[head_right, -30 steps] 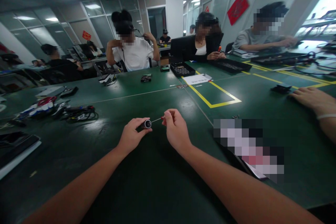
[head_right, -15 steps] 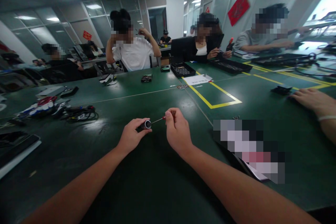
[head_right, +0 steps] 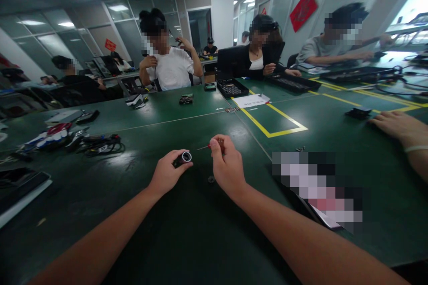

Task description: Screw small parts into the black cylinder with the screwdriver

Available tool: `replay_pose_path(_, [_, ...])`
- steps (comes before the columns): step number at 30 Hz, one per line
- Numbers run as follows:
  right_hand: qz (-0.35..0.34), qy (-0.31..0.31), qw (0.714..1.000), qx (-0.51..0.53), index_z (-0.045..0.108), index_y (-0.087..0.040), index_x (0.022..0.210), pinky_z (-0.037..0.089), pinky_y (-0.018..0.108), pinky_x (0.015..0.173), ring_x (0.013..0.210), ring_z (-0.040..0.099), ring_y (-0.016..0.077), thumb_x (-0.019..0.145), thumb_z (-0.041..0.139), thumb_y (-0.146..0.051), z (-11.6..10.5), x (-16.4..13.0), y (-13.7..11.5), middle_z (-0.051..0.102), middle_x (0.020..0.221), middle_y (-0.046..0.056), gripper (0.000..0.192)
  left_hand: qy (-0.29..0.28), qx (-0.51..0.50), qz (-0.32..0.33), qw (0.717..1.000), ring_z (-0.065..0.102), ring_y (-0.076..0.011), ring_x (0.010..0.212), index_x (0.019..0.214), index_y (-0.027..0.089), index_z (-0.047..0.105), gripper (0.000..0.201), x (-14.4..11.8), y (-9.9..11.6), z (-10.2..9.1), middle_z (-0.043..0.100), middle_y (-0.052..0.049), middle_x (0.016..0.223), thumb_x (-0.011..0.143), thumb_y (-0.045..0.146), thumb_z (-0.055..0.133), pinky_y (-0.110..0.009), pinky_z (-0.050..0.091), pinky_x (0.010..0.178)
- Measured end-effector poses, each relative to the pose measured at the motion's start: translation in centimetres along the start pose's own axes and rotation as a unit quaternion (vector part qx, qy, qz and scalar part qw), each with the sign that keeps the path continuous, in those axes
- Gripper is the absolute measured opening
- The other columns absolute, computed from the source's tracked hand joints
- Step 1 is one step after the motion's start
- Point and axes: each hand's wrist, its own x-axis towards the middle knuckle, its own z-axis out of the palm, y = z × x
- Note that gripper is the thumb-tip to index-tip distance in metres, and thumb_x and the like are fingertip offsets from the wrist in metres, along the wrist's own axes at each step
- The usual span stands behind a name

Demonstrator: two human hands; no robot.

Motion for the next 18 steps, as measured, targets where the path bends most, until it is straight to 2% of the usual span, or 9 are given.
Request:
replay_pose_path(2, [0.009, -0.009, 1.0, 0.009, 0.061, -0.025, 0.105, 0.044, 0.031, 0.059, 0.059, 0.058, 0.0164, 0.1, 0.049, -0.047, 0.0, 0.0, -0.1, 0.063, 0.07, -0.002, 0.025, 0.012, -0.012, -0.005, 1.0, 0.066, -0.0236, 0.101, 0.112, 0.021, 0.069, 0.029, 0.0, 0.1, 0.0, 0.07, -0.005, 0.108, 0.085, 0.025, 0.077, -0.039, 0.053, 0.092])
replay_pose_path(5, [0.002, -0.02, 1.0, 0.002, 0.063, -0.024, 0.11, 0.05, 0.034, 0.07, 0.072, 0.067, 0.0194, 0.097, 0.056, -0.044, 0.0, 0.0, -0.1, 0.07, 0.079, 0.001, 0.025, 0.02, -0.026, -0.022, 0.999, 0.066, -0.0242, 0.104, 0.12, 0.022, 0.065, 0.035, 0.0, 0.3, -0.1, 0.07, -0.006, 0.113, 0.086, 0.024, 0.074, -0.041, 0.052, 0.096])
replay_pose_path(7, [-0.01, -0.023, 1.0, -0.015, 0.063, -0.024, 0.112, 0.052, 0.038, 0.078, 0.083, 0.07, 0.0219, 0.095, 0.058, -0.04, 0.0, 0.0, -0.1, 0.073, 0.089, 0.004, 0.024, 0.011, -0.037, -0.031, 0.999, 0.064, -0.0245, 0.11, 0.127, 0.022, 0.061, 0.038, 0.0, 0.7, -0.2, 0.069, -0.007, 0.119, 0.089, 0.024, 0.069, -0.042, 0.049, 0.1])
replay_pose_path(10, [-0.021, -0.022, 0.999, -0.038, 0.064, -0.024, 0.114, 0.052, 0.038, 0.075, 0.087, 0.071, 0.0237, 0.095, 0.057, -0.036, 0.0, 0.0, -0.2, 0.074, 0.094, 0.006, 0.024, -0.019, -0.048, -0.04, 0.998, 0.065, -0.0225, 0.101, 0.123, 0.021, 0.06, 0.031, 0.0, 2.0, -0.5, 0.069, -0.006, 0.113, 0.092, 0.022, 0.06, -0.038, 0.051, 0.092])
replay_pose_path(12, [-0.029, -0.019, 0.998, -0.043, 0.064, -0.024, 0.114, 0.052, 0.036, 0.071, 0.086, 0.071, 0.0238, 0.095, 0.056, -0.035, -0.1, 0.0, -0.2, 0.074, 0.094, 0.006, 0.023, -0.058, -0.036, -0.044, 0.997, 0.065, -0.0206, 0.087, 0.112, 0.02, 0.061, 0.023, 0.1, 3.2, -0.6, 0.069, -0.004, 0.1, 0.09, 0.023, 0.06, -0.034, 0.052, 0.08])
replay_pose_path(14, [-0.043, -0.012, 0.998, -0.046, 0.064, -0.024, 0.114, 0.053, 0.037, 0.072, 0.085, 0.071, 0.0234, 0.095, 0.056, -0.035, -0.1, 0.0, -0.2, 0.074, 0.094, 0.006, 0.023, -0.128, -0.012, -0.036, 0.991, 0.064, -0.0197, 0.078, 0.101, 0.02, 0.064, 0.015, 0.2, 4.4, -0.5, 0.068, -0.002, 0.09, 0.088, 0.029, 0.065, -0.032, 0.049, 0.07])
replay_pose_path(18, [-0.074, -0.001, 0.996, -0.058, 0.064, -0.026, 0.113, 0.053, 0.038, 0.078, 0.085, 0.07, 0.0231, 0.096, 0.055, -0.033, -0.2, -0.1, -0.3, 0.074, 0.095, 0.005, 0.021, -0.271, 0.02, -0.007, 0.962, 0.065, -0.0201, 0.075, 0.094, 0.021, 0.069, 0.019, 0.2, 6.2, 0.5, 0.07, -0.003, 0.089, 0.087, 0.038, 0.072, -0.029, 0.046, 0.061])
